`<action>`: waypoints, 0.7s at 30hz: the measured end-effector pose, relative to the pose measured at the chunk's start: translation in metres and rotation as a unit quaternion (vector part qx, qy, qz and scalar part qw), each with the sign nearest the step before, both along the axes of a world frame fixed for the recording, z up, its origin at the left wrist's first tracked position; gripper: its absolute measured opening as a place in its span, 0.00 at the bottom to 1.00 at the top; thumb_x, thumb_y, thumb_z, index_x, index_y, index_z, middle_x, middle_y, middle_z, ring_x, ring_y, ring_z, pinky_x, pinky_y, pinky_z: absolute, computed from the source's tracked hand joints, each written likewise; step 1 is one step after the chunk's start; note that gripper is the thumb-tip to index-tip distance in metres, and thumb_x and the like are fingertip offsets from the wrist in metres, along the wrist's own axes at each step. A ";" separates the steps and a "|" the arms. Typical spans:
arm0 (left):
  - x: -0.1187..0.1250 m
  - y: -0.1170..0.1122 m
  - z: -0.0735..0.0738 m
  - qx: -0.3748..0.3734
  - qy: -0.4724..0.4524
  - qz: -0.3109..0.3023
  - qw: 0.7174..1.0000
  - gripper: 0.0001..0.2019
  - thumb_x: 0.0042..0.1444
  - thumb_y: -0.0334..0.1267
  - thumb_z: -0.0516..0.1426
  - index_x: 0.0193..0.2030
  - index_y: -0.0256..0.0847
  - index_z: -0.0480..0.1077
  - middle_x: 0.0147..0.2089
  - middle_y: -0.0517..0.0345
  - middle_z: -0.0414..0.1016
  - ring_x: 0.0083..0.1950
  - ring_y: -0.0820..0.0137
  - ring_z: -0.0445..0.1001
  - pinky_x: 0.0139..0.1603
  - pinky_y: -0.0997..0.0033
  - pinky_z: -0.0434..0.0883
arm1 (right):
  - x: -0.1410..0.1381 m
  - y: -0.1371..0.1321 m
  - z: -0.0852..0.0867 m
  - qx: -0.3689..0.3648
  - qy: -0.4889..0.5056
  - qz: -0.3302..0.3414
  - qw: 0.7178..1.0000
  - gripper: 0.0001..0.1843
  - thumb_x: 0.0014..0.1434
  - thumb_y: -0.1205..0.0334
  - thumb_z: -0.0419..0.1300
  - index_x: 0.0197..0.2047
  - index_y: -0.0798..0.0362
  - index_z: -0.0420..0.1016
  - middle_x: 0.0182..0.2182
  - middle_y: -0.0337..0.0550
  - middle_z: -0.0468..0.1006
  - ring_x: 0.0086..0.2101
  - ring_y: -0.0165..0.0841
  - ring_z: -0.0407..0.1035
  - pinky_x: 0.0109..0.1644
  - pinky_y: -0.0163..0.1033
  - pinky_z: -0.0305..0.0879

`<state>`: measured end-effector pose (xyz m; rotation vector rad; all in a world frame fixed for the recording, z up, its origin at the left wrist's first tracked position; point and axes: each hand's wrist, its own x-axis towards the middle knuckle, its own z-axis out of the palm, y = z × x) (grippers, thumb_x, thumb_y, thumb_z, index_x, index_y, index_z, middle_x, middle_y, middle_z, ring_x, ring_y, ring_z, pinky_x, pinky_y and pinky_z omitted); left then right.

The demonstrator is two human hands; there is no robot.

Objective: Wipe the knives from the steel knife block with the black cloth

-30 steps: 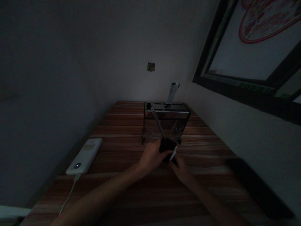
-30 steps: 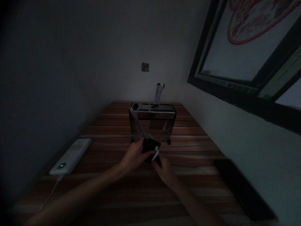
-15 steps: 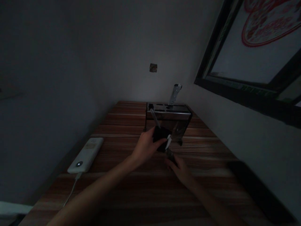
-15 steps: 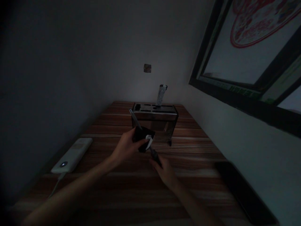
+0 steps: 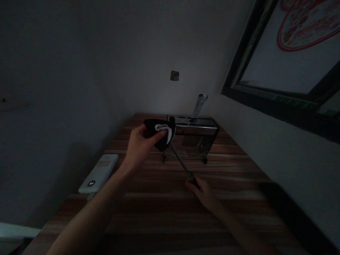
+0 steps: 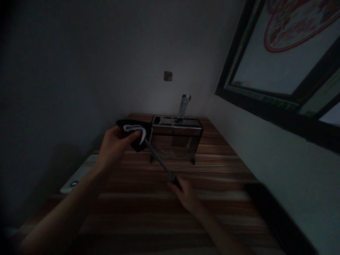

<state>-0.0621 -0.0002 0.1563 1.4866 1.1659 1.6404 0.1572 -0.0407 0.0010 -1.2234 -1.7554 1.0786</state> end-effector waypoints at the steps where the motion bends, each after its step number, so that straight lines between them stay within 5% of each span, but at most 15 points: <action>1: 0.000 0.000 0.001 -0.002 -0.007 0.006 1.000 0.18 0.39 0.44 0.64 0.35 0.35 0.73 0.36 0.54 0.78 0.38 0.63 0.76 0.37 0.68 0.73 | 0.000 0.000 0.000 -0.001 0.000 -0.001 1.000 0.18 0.54 0.46 0.53 0.28 0.55 0.66 0.20 0.36 0.64 0.22 0.27 0.59 0.25 0.32 0.56; 14: 0.005 -0.007 0.003 -0.013 0.023 -0.014 1.000 0.16 0.40 0.43 0.63 0.35 0.35 0.73 0.36 0.54 0.78 0.37 0.64 0.76 0.36 0.70 0.73 | 0.002 0.002 -0.010 0.011 -0.002 0.003 1.000 0.17 0.56 0.47 0.52 0.28 0.54 0.63 0.20 0.35 0.63 0.22 0.27 0.58 0.25 0.32 0.55; 21: 0.029 -0.010 -0.016 -0.050 0.078 -0.101 0.990 0.14 0.42 0.40 0.62 0.36 0.36 0.73 0.35 0.56 0.78 0.36 0.67 0.75 0.35 0.71 0.72 | 0.001 -0.001 -0.001 0.010 -0.002 -0.006 1.000 0.17 0.57 0.48 0.51 0.27 0.53 0.62 0.19 0.34 0.62 0.21 0.27 0.58 0.25 0.32 0.55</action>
